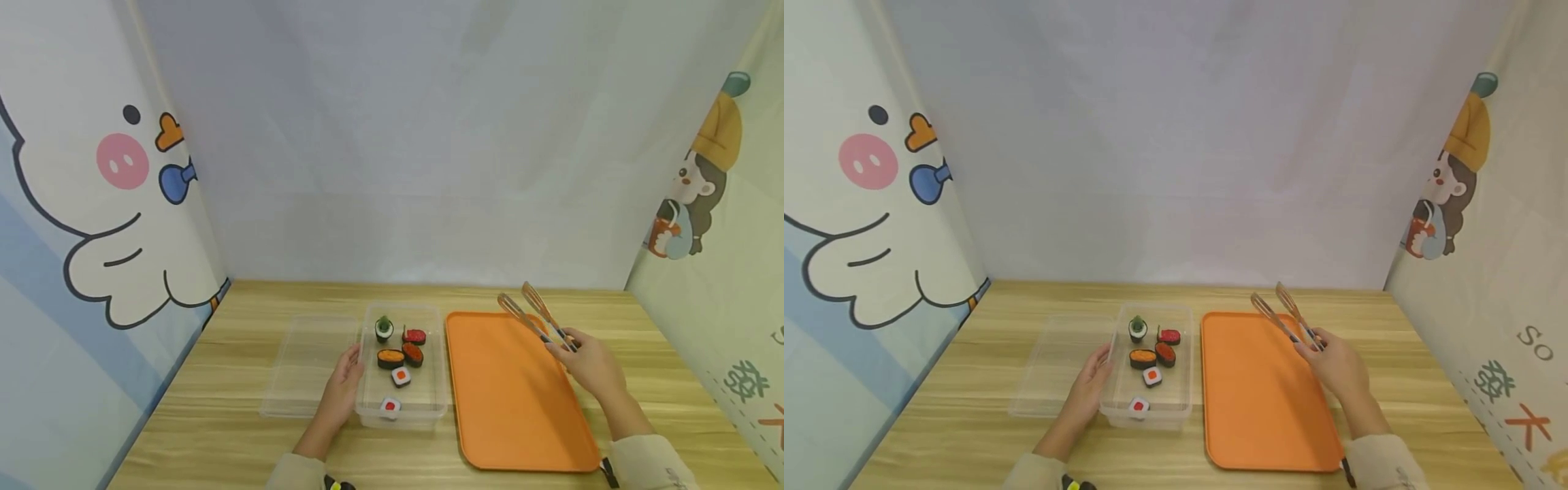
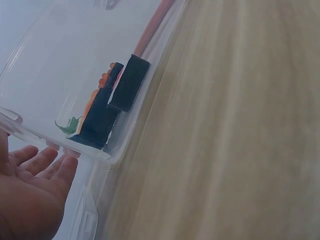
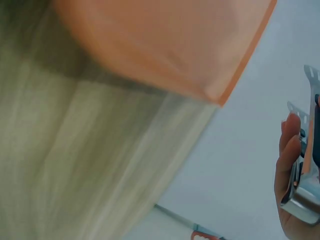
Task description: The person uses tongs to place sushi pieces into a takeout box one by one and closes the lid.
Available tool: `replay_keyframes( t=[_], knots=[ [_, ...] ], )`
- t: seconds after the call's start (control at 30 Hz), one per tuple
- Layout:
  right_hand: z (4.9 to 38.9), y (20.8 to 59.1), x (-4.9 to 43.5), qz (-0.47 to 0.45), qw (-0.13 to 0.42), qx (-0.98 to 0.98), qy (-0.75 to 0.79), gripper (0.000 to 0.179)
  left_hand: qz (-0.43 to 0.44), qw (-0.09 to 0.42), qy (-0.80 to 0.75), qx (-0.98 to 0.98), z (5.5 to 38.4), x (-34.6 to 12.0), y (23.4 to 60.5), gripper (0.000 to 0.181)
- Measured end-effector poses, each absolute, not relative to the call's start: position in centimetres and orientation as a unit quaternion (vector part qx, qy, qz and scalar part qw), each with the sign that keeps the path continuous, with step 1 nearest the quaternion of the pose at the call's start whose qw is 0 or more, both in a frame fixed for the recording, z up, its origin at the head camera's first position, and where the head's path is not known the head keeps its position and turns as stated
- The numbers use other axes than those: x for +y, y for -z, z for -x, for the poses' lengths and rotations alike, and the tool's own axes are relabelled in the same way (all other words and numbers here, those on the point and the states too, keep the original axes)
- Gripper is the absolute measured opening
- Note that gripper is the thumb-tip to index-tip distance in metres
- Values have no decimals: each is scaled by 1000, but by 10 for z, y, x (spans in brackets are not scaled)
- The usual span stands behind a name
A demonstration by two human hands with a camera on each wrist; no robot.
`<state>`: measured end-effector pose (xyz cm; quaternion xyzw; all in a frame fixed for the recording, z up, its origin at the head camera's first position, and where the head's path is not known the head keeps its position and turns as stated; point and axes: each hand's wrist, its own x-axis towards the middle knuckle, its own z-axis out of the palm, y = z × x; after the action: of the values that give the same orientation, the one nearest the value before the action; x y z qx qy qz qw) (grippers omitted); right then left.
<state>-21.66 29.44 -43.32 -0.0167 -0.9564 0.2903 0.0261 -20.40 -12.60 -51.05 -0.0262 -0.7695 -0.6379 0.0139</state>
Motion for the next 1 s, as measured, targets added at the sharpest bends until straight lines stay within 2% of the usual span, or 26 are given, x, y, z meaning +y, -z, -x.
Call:
replay_keyframes(
  t=[0.7,1.0],
  knots=[
    [212,461,355,221,-13,-927,-304,83,33,13,642,-766,206,-126,512,45],
    [210,463,360,240,-10,-921,-306,79,36,16,641,-766,205,-126,512,45]
  ],
)
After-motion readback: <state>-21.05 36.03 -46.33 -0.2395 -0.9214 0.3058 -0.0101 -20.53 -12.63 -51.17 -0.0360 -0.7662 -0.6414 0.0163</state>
